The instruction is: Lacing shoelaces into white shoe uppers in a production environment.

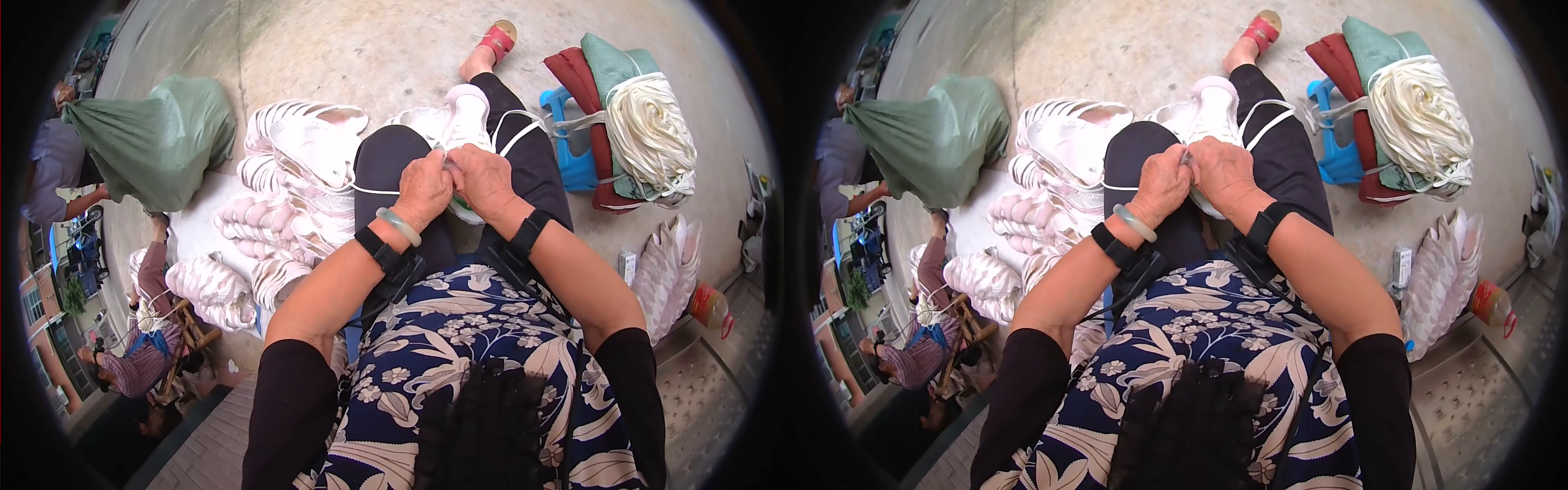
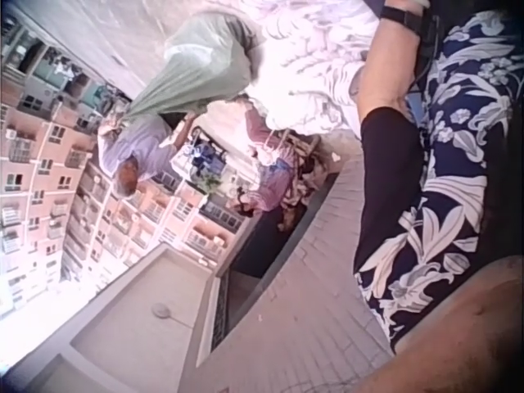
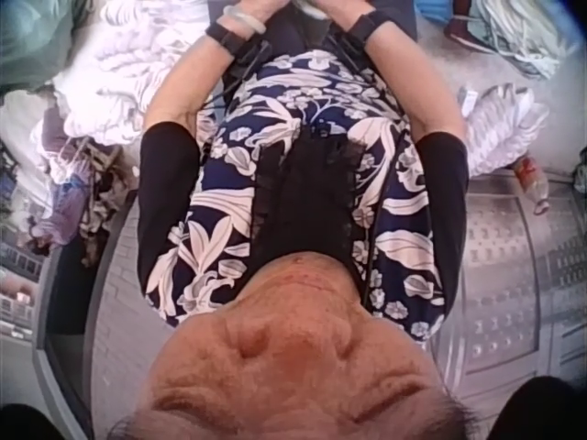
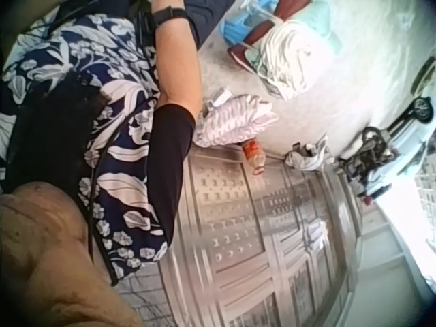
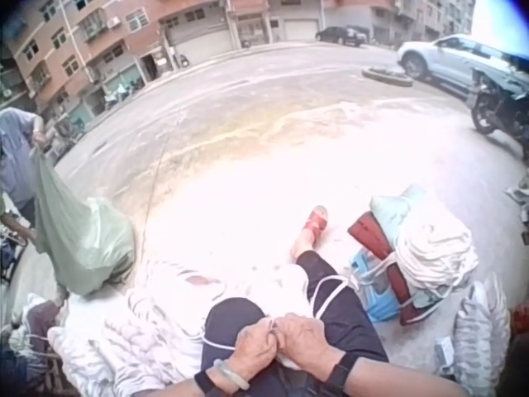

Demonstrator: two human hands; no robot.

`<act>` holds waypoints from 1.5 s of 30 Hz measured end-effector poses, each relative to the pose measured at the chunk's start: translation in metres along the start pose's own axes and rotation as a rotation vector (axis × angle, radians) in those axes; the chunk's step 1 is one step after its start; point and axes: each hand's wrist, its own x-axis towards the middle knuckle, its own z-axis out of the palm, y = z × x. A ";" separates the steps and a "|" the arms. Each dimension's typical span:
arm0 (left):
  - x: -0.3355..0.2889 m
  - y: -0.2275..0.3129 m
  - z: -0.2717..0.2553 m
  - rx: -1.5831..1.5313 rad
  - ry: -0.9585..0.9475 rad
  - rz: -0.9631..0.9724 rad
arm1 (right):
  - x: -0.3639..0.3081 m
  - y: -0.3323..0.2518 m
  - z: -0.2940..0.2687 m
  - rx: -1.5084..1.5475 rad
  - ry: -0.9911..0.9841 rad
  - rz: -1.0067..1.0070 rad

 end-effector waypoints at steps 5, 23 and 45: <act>-0.002 -0.001 -0.001 0.048 0.063 0.051 | 0.004 -0.003 0.000 -0.008 -0.007 0.002; -0.007 0.002 -0.002 -0.070 0.010 -0.065 | -0.207 0.158 -0.131 -0.123 -0.093 0.453; 0.027 0.007 -0.035 -0.661 -0.348 -0.492 | -0.048 0.048 -0.059 -0.124 -0.007 -0.192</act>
